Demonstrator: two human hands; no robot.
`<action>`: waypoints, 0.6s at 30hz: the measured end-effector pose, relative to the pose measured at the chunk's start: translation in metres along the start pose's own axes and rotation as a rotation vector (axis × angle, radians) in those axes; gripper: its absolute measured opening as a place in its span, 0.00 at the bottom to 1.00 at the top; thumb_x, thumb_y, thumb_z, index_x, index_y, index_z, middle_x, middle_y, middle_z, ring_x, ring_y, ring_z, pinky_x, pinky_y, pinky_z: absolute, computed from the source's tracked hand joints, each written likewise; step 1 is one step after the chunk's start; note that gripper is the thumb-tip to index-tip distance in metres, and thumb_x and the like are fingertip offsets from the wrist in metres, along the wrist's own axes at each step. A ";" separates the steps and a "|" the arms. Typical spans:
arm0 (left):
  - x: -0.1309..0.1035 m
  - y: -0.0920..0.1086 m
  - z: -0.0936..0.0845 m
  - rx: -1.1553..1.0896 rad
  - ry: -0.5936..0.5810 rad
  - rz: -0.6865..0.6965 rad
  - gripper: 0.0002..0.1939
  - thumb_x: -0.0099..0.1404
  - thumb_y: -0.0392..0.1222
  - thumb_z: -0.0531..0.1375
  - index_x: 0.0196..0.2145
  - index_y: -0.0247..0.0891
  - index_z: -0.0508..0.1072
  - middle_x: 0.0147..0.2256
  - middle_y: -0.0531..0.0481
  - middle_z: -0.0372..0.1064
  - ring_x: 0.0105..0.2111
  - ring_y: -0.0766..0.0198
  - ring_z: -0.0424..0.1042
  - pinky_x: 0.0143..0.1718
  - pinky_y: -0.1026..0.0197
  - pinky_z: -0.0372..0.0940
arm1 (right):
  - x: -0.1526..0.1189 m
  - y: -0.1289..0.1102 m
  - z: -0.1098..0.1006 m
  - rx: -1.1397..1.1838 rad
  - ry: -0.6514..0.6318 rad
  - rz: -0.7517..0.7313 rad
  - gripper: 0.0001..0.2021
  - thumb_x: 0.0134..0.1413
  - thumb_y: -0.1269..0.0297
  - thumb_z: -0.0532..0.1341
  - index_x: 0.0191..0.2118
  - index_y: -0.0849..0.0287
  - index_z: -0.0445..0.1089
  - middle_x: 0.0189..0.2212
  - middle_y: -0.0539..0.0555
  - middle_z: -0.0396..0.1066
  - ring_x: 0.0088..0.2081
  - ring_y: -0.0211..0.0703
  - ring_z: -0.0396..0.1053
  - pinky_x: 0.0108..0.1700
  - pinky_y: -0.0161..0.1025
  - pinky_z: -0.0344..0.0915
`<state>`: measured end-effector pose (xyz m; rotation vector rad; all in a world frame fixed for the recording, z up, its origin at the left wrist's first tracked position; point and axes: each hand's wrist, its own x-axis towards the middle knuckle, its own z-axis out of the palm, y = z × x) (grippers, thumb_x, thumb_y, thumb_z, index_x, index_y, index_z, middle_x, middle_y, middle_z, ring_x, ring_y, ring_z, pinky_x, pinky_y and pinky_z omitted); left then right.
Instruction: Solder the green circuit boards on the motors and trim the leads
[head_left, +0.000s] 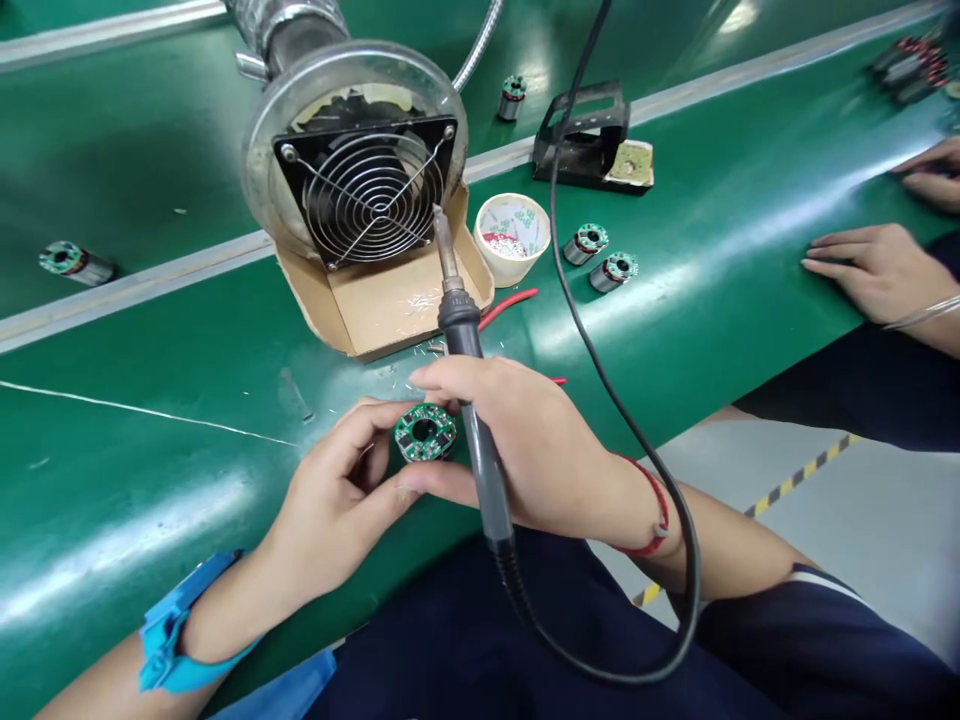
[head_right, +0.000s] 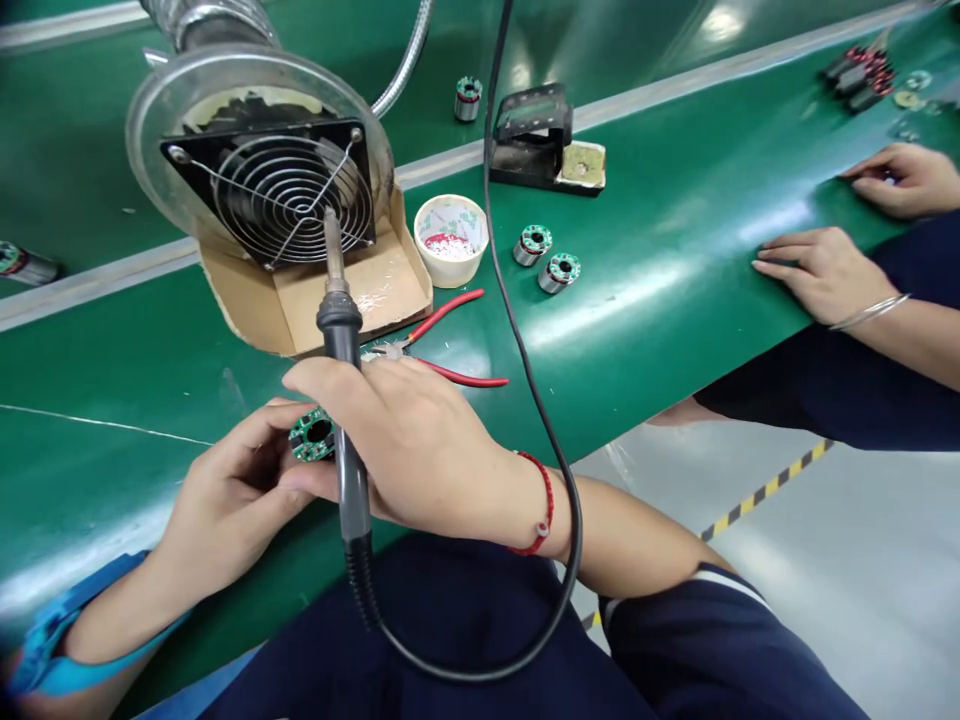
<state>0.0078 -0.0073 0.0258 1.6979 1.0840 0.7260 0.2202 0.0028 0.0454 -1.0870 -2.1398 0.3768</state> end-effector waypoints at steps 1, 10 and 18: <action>-0.001 -0.001 -0.001 -0.008 -0.002 -0.008 0.15 0.70 0.42 0.66 0.54 0.48 0.76 0.35 0.53 0.70 0.26 0.68 0.63 0.28 0.64 0.60 | 0.000 0.000 0.001 0.014 -0.007 0.002 0.18 0.73 0.49 0.58 0.56 0.57 0.65 0.44 0.55 0.81 0.39 0.46 0.79 0.45 0.45 0.75; -0.001 -0.005 0.002 0.119 0.057 0.007 0.10 0.69 0.40 0.65 0.48 0.43 0.73 0.36 0.54 0.68 0.24 0.70 0.60 0.25 0.65 0.59 | -0.004 -0.002 0.008 0.005 -0.019 0.058 0.22 0.72 0.48 0.58 0.58 0.61 0.64 0.40 0.57 0.80 0.39 0.48 0.80 0.42 0.45 0.77; 0.010 -0.018 -0.010 0.267 0.031 -0.138 0.15 0.65 0.39 0.64 0.49 0.40 0.67 0.37 0.52 0.67 0.25 0.69 0.61 0.25 0.63 0.60 | -0.007 0.018 0.037 0.019 -0.205 0.108 0.20 0.69 0.67 0.57 0.64 0.61 0.63 0.47 0.60 0.77 0.46 0.52 0.74 0.49 0.51 0.74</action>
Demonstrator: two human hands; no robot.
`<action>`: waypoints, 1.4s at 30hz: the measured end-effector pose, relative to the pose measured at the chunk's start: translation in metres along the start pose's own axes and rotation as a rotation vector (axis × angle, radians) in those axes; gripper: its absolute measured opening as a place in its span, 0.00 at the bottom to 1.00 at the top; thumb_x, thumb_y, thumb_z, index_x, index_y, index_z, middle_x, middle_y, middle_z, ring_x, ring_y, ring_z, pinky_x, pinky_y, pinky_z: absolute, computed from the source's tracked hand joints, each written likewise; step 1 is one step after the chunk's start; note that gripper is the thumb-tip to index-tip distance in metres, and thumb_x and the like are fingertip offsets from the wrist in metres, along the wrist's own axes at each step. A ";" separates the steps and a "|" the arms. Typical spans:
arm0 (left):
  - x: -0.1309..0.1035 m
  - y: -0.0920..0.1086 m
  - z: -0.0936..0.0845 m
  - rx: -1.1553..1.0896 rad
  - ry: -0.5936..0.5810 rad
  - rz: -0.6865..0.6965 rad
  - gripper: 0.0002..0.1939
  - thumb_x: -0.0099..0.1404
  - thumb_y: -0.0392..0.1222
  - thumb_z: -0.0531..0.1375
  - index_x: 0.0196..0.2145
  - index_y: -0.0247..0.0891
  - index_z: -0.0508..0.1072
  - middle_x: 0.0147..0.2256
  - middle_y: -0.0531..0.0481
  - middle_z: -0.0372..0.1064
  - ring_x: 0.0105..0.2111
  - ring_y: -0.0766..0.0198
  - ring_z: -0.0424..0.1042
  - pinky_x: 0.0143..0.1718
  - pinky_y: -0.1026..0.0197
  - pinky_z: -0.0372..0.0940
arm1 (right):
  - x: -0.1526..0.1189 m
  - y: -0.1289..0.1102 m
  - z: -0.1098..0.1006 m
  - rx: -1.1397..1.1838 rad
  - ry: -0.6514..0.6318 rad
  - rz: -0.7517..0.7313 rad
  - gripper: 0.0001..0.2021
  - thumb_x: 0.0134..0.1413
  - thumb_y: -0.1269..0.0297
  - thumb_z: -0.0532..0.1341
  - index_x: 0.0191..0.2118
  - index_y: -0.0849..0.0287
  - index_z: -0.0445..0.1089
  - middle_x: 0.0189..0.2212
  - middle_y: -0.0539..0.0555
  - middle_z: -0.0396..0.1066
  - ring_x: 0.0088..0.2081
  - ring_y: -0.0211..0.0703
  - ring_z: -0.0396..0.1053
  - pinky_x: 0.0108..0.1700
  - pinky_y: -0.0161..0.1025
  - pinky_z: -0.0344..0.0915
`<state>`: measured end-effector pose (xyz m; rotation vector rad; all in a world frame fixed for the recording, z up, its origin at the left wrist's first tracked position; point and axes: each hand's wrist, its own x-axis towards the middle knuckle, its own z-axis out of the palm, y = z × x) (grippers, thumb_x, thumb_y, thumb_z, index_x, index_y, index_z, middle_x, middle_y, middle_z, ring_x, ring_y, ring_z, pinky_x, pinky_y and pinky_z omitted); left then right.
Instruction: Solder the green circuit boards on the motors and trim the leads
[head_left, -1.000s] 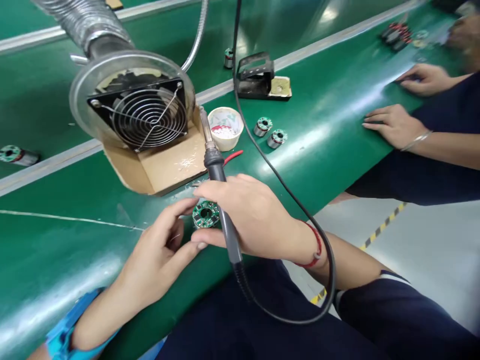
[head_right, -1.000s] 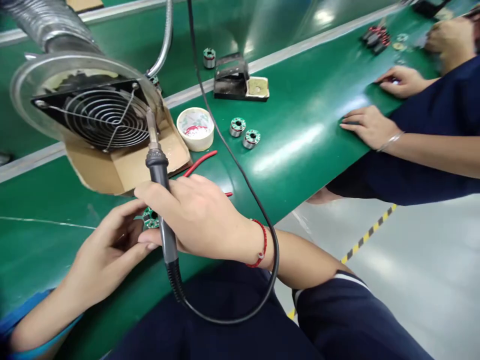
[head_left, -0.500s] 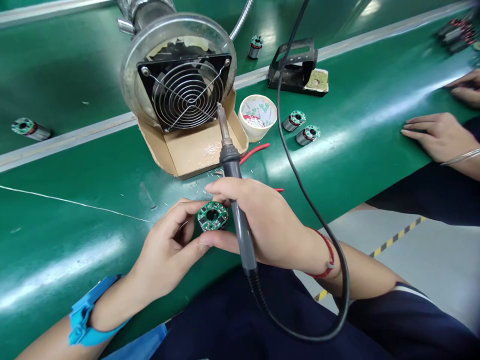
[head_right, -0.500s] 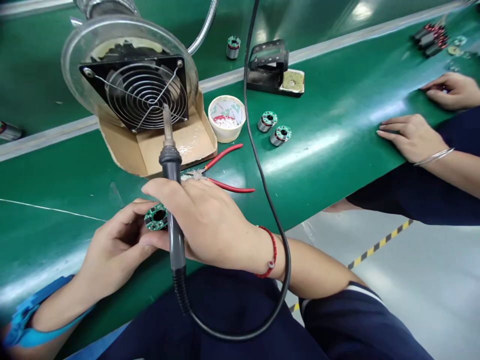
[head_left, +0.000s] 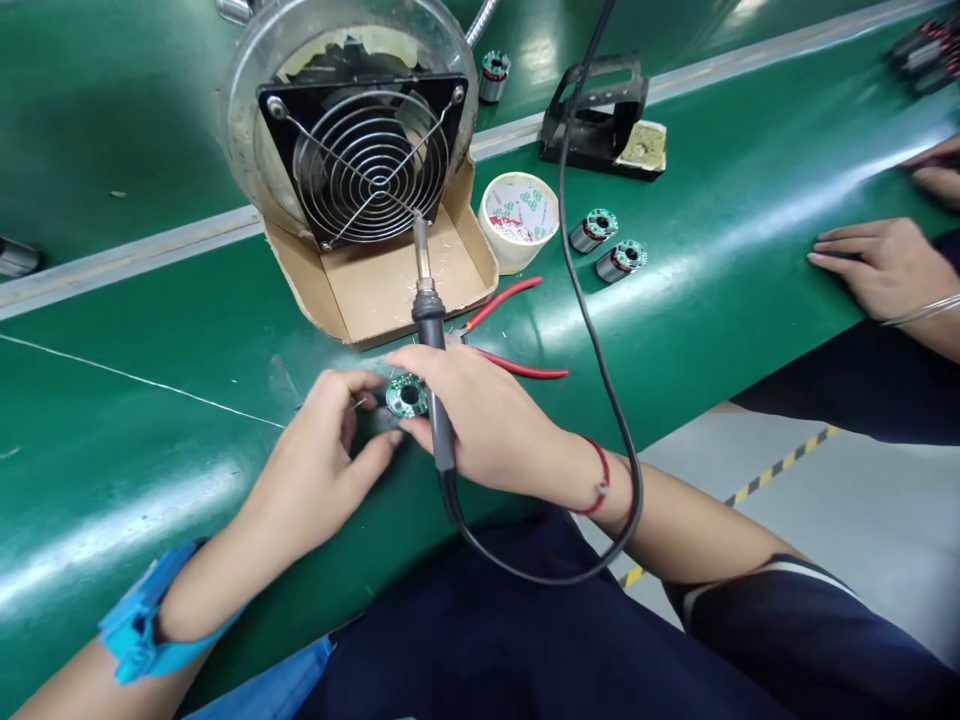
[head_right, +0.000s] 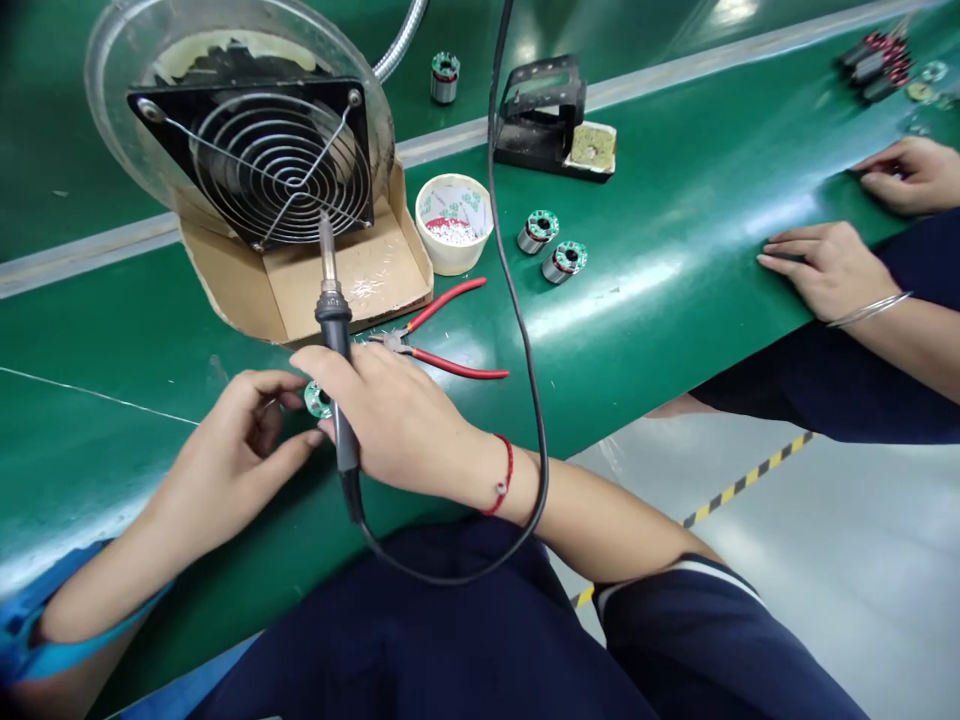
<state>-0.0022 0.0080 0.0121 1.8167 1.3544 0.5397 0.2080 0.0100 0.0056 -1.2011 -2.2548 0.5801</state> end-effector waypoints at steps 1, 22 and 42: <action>0.003 -0.005 -0.003 -0.117 -0.010 -0.051 0.16 0.64 0.39 0.64 0.49 0.41 0.66 0.38 0.51 0.67 0.26 0.69 0.63 0.25 0.63 0.62 | 0.002 0.006 0.004 -0.001 -0.032 -0.021 0.21 0.68 0.70 0.55 0.64 0.61 0.63 0.48 0.60 0.77 0.46 0.53 0.73 0.50 0.51 0.74; 0.002 -0.012 -0.011 0.322 0.070 0.201 0.07 0.72 0.37 0.58 0.40 0.41 0.77 0.33 0.53 0.76 0.30 0.62 0.73 0.36 0.61 0.65 | -0.058 0.005 -0.014 0.479 0.461 0.200 0.11 0.59 0.68 0.71 0.47 0.51 0.76 0.30 0.48 0.80 0.28 0.40 0.77 0.31 0.40 0.76; 0.012 -0.014 0.002 0.066 -0.069 0.109 0.19 0.69 0.39 0.61 0.58 0.42 0.72 0.34 0.55 0.71 0.26 0.67 0.66 0.32 0.62 0.62 | -0.055 0.005 -0.018 0.391 0.369 0.210 0.09 0.62 0.61 0.71 0.46 0.49 0.75 0.31 0.47 0.82 0.22 0.39 0.75 0.23 0.38 0.71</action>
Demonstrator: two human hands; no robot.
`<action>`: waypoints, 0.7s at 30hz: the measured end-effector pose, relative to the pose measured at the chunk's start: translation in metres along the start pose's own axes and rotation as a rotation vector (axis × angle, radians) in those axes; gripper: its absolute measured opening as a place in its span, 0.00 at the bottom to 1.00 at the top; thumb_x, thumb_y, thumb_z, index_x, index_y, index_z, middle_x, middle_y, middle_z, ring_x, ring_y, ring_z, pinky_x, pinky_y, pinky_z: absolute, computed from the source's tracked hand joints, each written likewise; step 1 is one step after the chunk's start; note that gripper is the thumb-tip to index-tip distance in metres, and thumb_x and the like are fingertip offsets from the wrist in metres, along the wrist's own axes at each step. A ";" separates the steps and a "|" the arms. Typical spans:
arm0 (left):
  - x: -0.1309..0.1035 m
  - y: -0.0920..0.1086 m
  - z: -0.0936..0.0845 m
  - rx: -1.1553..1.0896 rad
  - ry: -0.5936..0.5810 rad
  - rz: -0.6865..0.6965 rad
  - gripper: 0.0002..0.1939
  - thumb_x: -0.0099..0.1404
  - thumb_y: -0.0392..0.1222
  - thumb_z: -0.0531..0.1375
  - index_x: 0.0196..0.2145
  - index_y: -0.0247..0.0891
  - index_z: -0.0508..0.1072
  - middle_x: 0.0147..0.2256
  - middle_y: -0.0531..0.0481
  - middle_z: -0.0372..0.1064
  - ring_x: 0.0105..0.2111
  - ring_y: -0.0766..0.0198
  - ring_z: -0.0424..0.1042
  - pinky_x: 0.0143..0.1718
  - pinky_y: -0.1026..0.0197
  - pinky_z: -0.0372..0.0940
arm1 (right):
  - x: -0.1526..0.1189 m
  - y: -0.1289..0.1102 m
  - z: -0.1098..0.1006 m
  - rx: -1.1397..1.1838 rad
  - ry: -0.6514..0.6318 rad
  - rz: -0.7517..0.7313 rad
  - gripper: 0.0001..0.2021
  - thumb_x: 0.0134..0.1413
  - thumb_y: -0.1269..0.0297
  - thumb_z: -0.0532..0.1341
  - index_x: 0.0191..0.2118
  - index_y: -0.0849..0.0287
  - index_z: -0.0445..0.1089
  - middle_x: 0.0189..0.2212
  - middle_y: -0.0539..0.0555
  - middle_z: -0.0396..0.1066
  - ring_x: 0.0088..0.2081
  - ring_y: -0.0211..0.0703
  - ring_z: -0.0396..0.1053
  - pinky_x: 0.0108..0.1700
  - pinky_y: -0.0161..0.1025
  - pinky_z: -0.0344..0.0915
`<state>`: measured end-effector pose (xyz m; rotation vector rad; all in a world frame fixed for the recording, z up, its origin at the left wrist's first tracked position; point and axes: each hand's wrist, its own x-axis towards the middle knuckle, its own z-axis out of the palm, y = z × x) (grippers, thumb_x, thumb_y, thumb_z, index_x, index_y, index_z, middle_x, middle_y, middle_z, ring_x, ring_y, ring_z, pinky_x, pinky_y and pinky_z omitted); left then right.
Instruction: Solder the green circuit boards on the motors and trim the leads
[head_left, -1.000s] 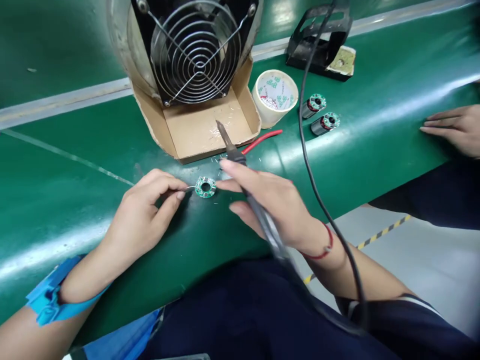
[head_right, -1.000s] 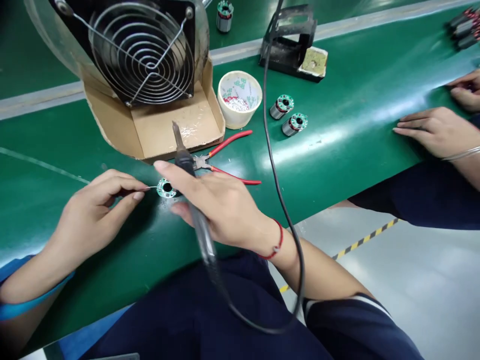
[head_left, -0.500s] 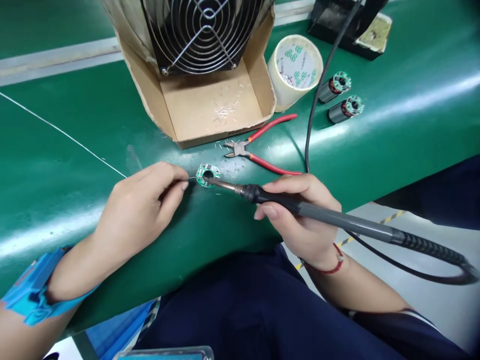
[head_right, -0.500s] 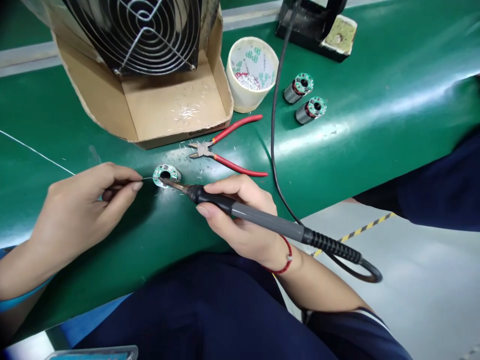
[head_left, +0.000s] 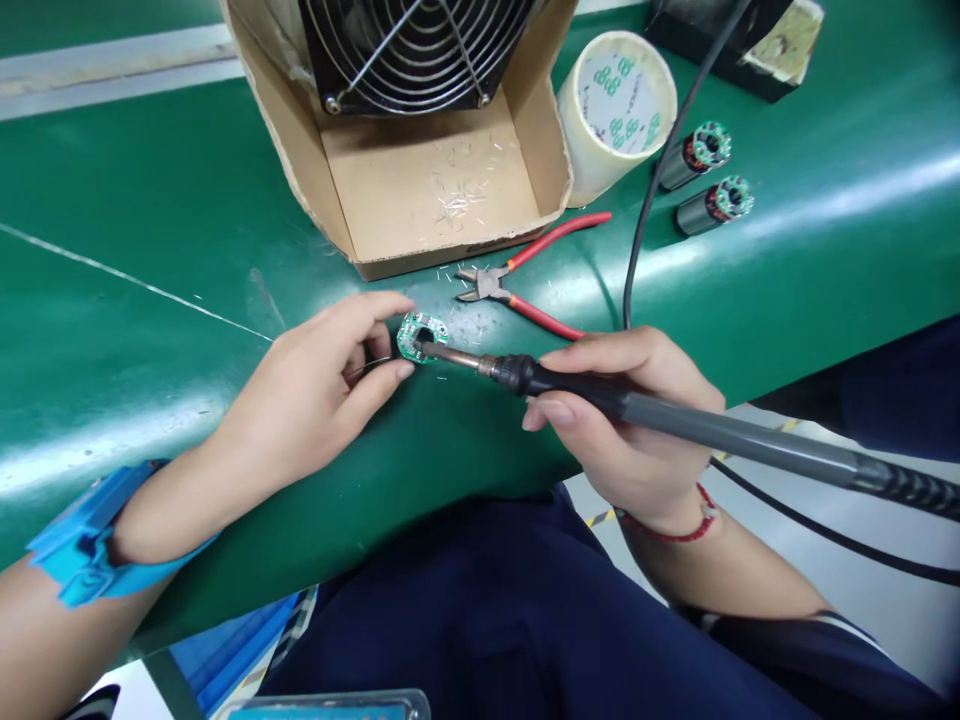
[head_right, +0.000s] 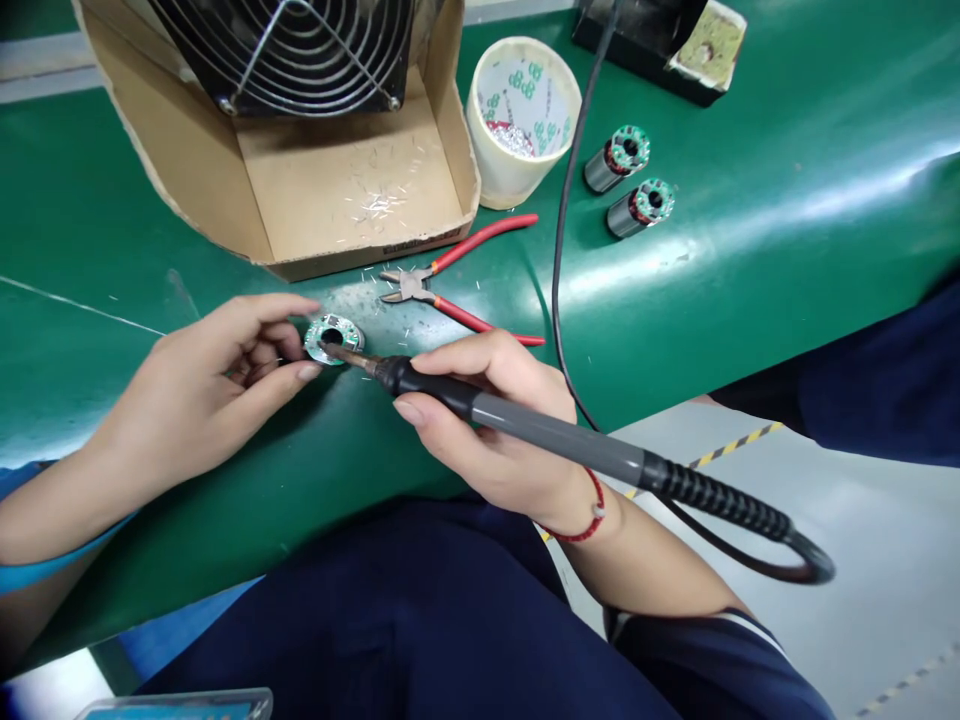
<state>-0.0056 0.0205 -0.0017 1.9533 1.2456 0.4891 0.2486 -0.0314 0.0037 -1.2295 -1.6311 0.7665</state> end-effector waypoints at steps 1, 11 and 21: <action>0.001 -0.001 0.002 -0.005 -0.008 -0.002 0.20 0.70 0.39 0.61 0.58 0.42 0.72 0.34 0.55 0.71 0.26 0.67 0.65 0.33 0.61 0.62 | 0.001 -0.001 0.000 -0.009 0.003 0.001 0.09 0.61 0.61 0.71 0.46 0.49 0.76 0.31 0.47 0.82 0.22 0.39 0.75 0.23 0.39 0.72; 0.002 -0.003 0.004 0.011 0.020 0.055 0.18 0.69 0.35 0.61 0.56 0.43 0.72 0.31 0.57 0.68 0.25 0.68 0.64 0.32 0.62 0.62 | 0.011 -0.008 -0.004 -0.035 0.044 -0.023 0.07 0.59 0.61 0.73 0.41 0.52 0.78 0.29 0.45 0.78 0.23 0.37 0.74 0.27 0.38 0.70; 0.002 -0.007 0.005 0.024 0.035 0.078 0.19 0.69 0.34 0.62 0.56 0.41 0.72 0.31 0.57 0.68 0.25 0.69 0.63 0.32 0.63 0.62 | 0.012 -0.007 -0.006 -0.065 0.053 -0.035 0.07 0.58 0.60 0.74 0.41 0.51 0.79 0.28 0.47 0.79 0.23 0.39 0.74 0.25 0.39 0.70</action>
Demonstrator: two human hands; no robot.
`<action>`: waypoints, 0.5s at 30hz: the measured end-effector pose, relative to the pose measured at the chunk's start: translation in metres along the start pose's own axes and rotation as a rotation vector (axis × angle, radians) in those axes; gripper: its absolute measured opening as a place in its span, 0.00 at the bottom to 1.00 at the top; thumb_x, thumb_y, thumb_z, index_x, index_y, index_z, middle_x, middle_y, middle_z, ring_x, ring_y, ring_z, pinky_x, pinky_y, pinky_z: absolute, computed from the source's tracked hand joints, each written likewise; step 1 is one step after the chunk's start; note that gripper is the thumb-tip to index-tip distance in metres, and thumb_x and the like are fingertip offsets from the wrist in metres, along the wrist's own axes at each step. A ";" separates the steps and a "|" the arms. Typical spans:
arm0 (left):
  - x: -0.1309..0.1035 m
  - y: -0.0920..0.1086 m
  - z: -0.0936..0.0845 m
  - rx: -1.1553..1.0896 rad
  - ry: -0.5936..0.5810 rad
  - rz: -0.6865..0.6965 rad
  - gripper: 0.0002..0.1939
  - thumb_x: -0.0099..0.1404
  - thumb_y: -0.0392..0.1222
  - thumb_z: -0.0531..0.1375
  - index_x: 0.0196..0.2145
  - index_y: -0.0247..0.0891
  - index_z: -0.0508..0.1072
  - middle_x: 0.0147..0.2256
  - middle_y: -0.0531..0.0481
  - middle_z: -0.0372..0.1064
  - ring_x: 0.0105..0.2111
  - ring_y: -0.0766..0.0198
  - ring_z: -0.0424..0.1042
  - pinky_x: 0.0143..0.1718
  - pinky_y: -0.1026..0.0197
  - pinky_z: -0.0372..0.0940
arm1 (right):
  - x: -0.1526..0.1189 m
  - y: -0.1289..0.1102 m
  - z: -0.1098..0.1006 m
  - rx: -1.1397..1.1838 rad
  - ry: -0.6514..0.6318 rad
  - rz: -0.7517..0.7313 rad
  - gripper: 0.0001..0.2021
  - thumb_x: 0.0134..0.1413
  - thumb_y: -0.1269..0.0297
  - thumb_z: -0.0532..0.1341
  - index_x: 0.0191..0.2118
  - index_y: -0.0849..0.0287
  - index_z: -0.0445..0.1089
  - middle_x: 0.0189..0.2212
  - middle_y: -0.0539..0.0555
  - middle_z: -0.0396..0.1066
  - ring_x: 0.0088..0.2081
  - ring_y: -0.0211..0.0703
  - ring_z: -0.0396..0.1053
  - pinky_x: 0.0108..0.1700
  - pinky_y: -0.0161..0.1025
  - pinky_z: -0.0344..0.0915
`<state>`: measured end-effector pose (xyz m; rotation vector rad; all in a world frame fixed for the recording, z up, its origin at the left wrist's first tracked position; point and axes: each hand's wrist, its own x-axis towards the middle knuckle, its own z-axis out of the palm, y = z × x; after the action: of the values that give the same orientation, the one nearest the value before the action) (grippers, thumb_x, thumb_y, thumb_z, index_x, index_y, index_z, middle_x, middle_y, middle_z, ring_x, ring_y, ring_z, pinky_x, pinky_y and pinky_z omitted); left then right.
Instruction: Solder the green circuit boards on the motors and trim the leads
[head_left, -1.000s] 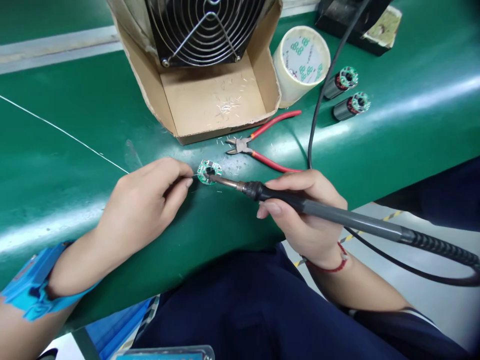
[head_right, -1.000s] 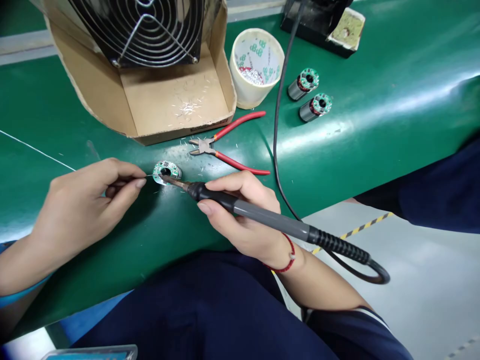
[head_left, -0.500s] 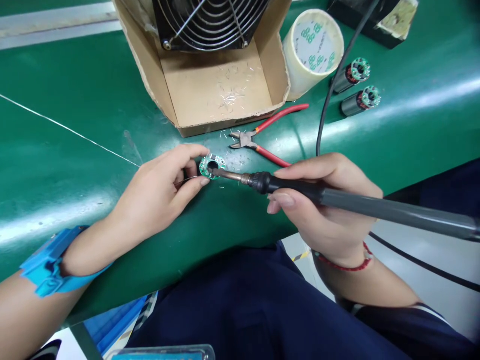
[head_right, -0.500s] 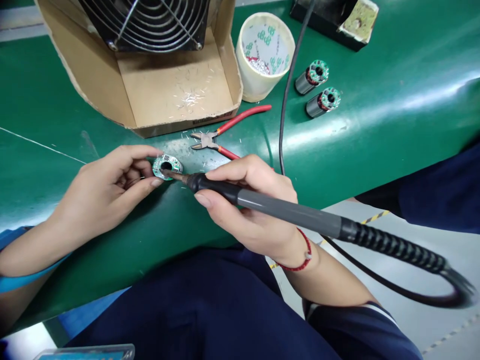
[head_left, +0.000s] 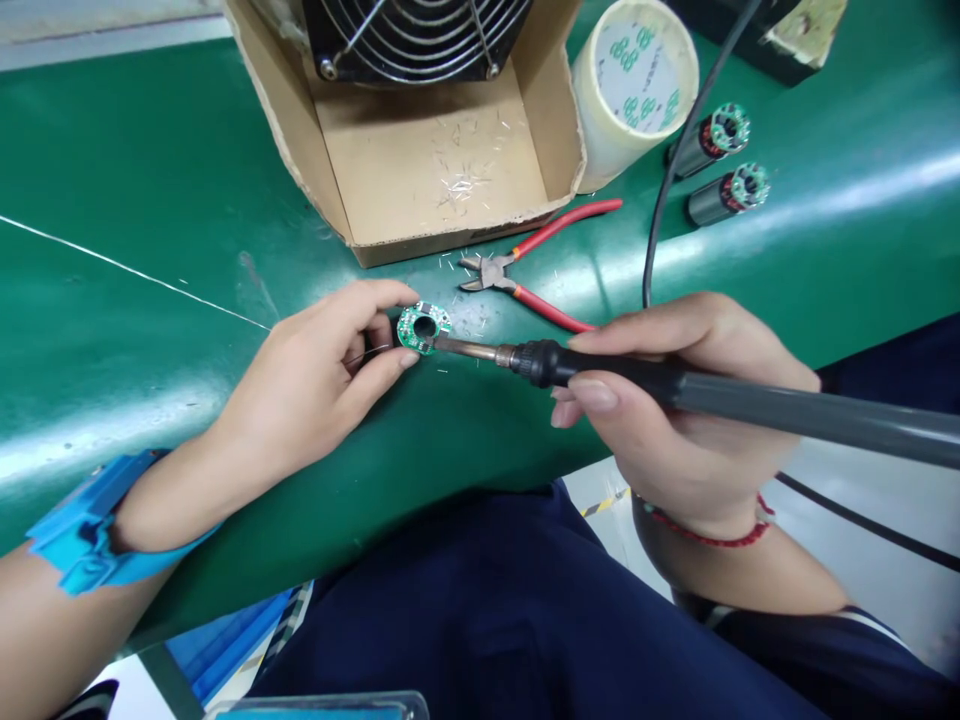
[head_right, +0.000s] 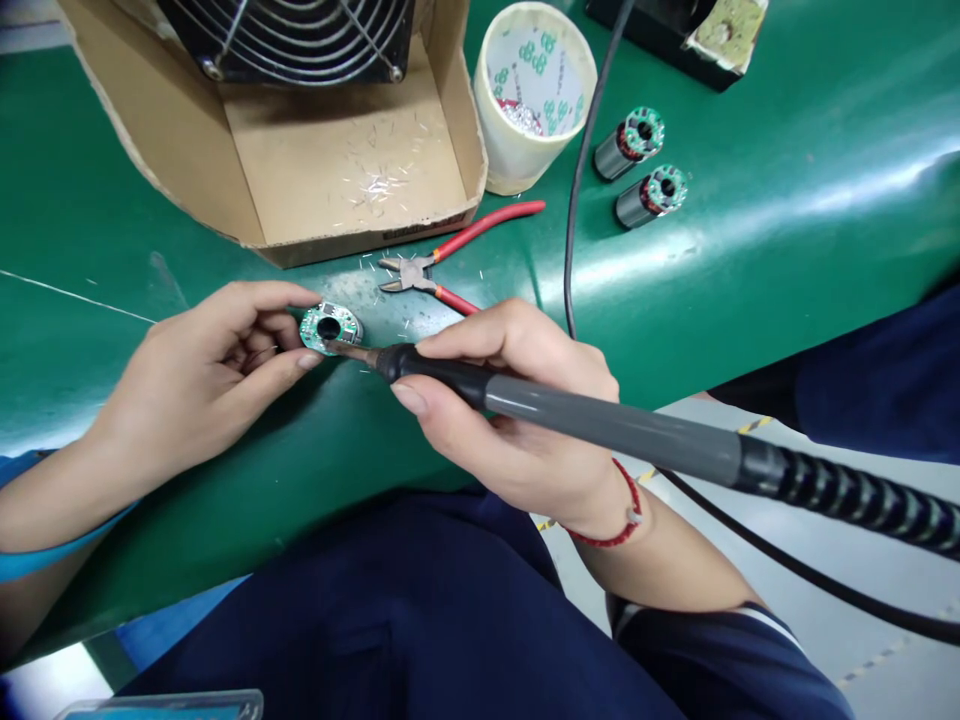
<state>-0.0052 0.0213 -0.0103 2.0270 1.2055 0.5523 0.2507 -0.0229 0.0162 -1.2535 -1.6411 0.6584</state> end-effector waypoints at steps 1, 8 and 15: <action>0.000 0.000 0.000 0.000 0.000 0.001 0.19 0.69 0.34 0.62 0.56 0.41 0.72 0.31 0.57 0.68 0.25 0.69 0.63 0.32 0.63 0.62 | 0.001 0.001 -0.001 0.002 0.009 -0.006 0.07 0.58 0.61 0.74 0.41 0.52 0.79 0.28 0.47 0.79 0.22 0.39 0.74 0.25 0.39 0.69; -0.001 -0.001 0.000 -0.018 0.005 0.002 0.18 0.69 0.35 0.62 0.57 0.42 0.73 0.32 0.57 0.68 0.25 0.69 0.63 0.33 0.62 0.64 | 0.004 -0.002 -0.005 0.016 0.057 0.029 0.07 0.59 0.58 0.73 0.39 0.52 0.79 0.28 0.46 0.78 0.22 0.39 0.72 0.23 0.40 0.67; -0.003 -0.004 0.002 -0.052 0.021 0.015 0.25 0.68 0.34 0.64 0.61 0.42 0.67 0.37 0.55 0.68 0.25 0.71 0.60 0.28 0.64 0.61 | 0.023 0.023 -0.010 -0.260 0.273 -0.183 0.09 0.60 0.64 0.71 0.46 0.52 0.80 0.40 0.52 0.79 0.41 0.47 0.79 0.48 0.49 0.76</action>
<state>-0.0079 0.0190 -0.0152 1.9927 1.1768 0.6076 0.2685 0.0052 0.0094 -1.2920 -1.6204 0.1547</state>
